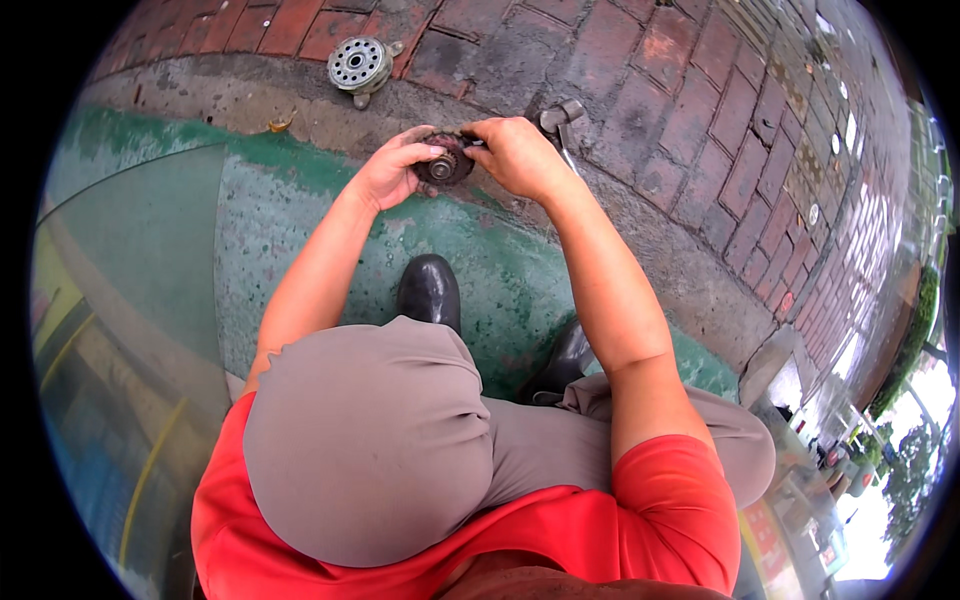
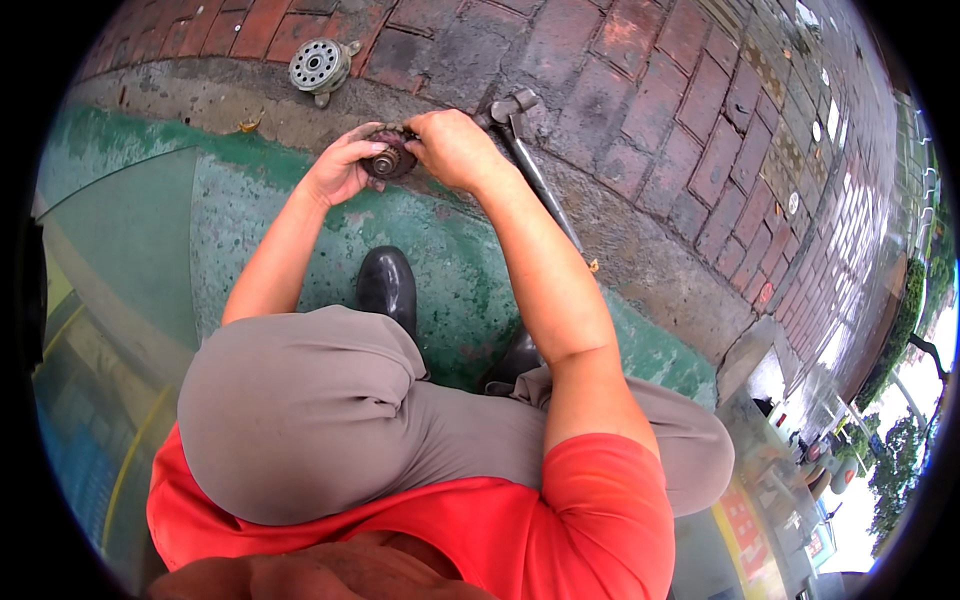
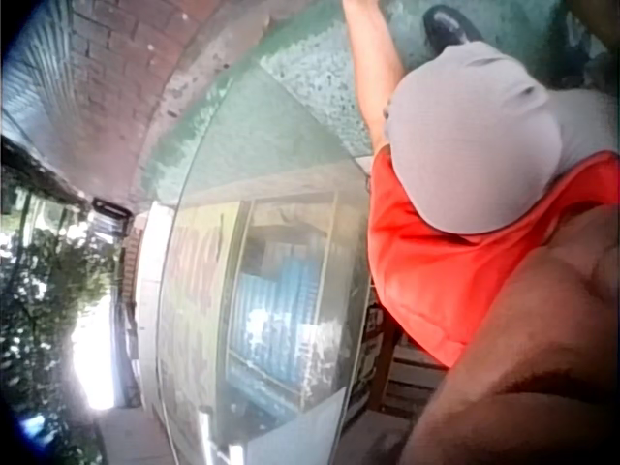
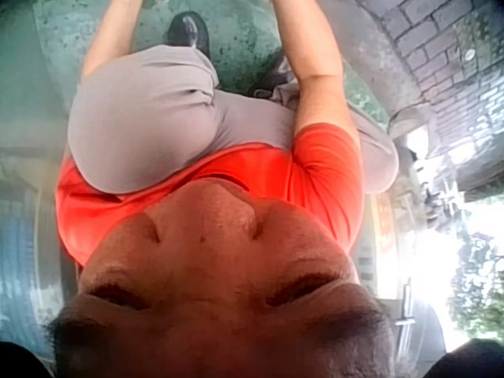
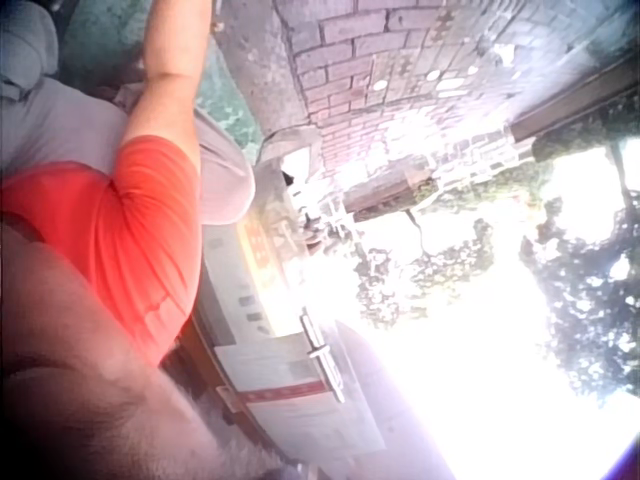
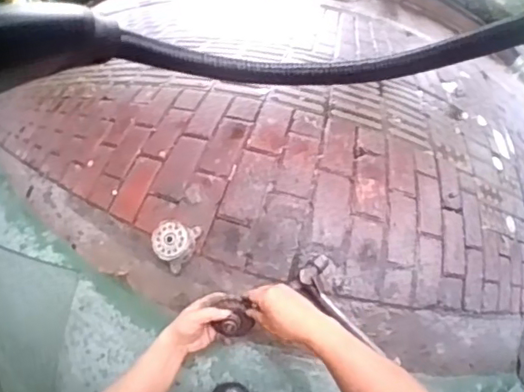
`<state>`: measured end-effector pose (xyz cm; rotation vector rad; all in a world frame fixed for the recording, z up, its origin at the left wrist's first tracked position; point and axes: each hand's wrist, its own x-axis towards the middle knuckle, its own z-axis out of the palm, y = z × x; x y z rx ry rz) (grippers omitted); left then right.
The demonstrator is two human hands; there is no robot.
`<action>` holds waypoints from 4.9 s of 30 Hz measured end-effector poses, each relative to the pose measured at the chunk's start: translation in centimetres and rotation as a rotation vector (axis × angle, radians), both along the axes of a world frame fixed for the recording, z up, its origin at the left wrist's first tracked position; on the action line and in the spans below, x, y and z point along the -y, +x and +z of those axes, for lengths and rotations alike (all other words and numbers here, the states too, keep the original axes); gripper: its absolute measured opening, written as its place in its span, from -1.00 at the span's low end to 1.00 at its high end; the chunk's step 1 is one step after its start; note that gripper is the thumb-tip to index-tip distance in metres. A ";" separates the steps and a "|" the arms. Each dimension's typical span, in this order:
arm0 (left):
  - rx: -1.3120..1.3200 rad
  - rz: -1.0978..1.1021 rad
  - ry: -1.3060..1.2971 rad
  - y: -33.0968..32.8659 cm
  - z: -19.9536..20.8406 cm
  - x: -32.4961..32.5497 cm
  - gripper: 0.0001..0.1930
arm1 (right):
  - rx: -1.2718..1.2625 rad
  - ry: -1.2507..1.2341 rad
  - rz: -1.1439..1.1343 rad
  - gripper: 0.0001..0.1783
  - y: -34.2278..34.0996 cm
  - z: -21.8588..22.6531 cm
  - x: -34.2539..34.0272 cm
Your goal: The person uses a hammer to tap a metal component out of a circular mechanical housing. They then hold the gear assembly and pick out several small needle bearings from its center.
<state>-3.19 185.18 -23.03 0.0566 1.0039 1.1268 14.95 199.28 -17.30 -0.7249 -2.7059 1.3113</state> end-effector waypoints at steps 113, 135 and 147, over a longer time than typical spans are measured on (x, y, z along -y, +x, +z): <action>-0.542 -0.178 -0.024 1.3 1.3 -1.3 -0.52 | -0.041 -0.747 -0.629 -0.61 -0.3 -5.4 3.1; -0.046 -0.017 0.087 -0.5 0.5 0.0 -0.66 | -0.048 -0.619 -0.455 -0.62 -0.5 -2.6 1.5; 0.130 -0.056 0.117 -0.6 0.4 -0.4 -0.62 | -0.047 -0.628 -0.503 -0.66 -0.7 -2.0 1.4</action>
